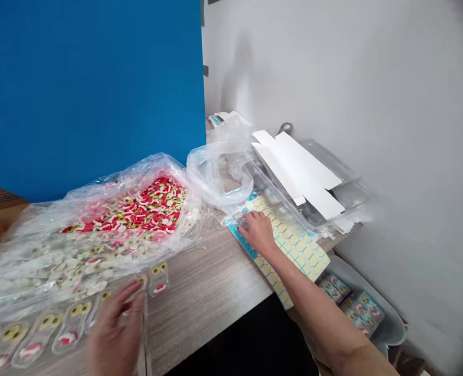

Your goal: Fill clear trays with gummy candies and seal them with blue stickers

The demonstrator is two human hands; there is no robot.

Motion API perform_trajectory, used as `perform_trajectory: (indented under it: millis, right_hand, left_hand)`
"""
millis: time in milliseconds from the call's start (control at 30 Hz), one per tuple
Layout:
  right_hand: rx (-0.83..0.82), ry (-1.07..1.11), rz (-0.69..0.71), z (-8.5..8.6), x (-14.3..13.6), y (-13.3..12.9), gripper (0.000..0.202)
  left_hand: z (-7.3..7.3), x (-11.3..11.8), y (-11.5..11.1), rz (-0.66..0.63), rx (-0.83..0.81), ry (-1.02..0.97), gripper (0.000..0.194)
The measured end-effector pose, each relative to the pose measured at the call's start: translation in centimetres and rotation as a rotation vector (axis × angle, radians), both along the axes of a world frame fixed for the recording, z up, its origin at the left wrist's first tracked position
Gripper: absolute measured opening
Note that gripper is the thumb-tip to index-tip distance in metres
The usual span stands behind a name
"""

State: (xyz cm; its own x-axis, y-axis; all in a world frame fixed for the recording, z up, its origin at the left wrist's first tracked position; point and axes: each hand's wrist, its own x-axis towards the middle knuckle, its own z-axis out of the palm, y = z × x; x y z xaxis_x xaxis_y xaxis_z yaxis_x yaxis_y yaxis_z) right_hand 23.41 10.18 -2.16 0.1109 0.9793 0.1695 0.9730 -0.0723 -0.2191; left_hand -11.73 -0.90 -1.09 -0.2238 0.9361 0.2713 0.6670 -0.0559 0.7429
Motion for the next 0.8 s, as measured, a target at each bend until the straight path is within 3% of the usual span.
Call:
perform_trajectory:
  millis: [100, 233, 367, 467, 533, 633, 800]
  right_hand:
    - [-0.015, -0.060, 0.015, -0.1, -0.1, 0.4, 0.010]
    - [0.109, 0.105, 0.058, 0.6, -1.3, -1.7, 0.011]
    - [0.107, 0.296, 0.468, 2.3, -5.8, -5.5, 0.007]
    - [0.078, 0.383, 0.653, 3.7, -8.6, -6.5, 0.015]
    - [0.052, 0.497, 0.692, 4.1, -9.5, -4.9, 0.015]
    - [0.054, 0.605, 0.629, 3.8, -10.1, 0.6, 0.018]
    - [0.038, 0.452, 0.605, 2.2, -13.0, 10.9, 0.025]
  left_hand:
    - [-1.2, 5.7, 2.4, -0.185, -0.060, -0.221, 0.031]
    - [-0.8, 11.8, 3.2, -0.297, -0.339, -0.660, 0.033]
    - [-0.2, 14.8, 3.8, -0.282, -0.481, -1.228, 0.051]
    - [-0.6, 14.7, 5.5, -0.218, -0.412, -1.398, 0.045]
    - [-0.8, 13.6, 7.0, -0.141, -0.348, -1.425, 0.043]
    - [-0.9, 11.6, 9.1, -0.086, -0.313, -1.453, 0.046]
    - [-1.3, 9.7, 10.8, -0.056, -0.322, -1.456, 0.040]
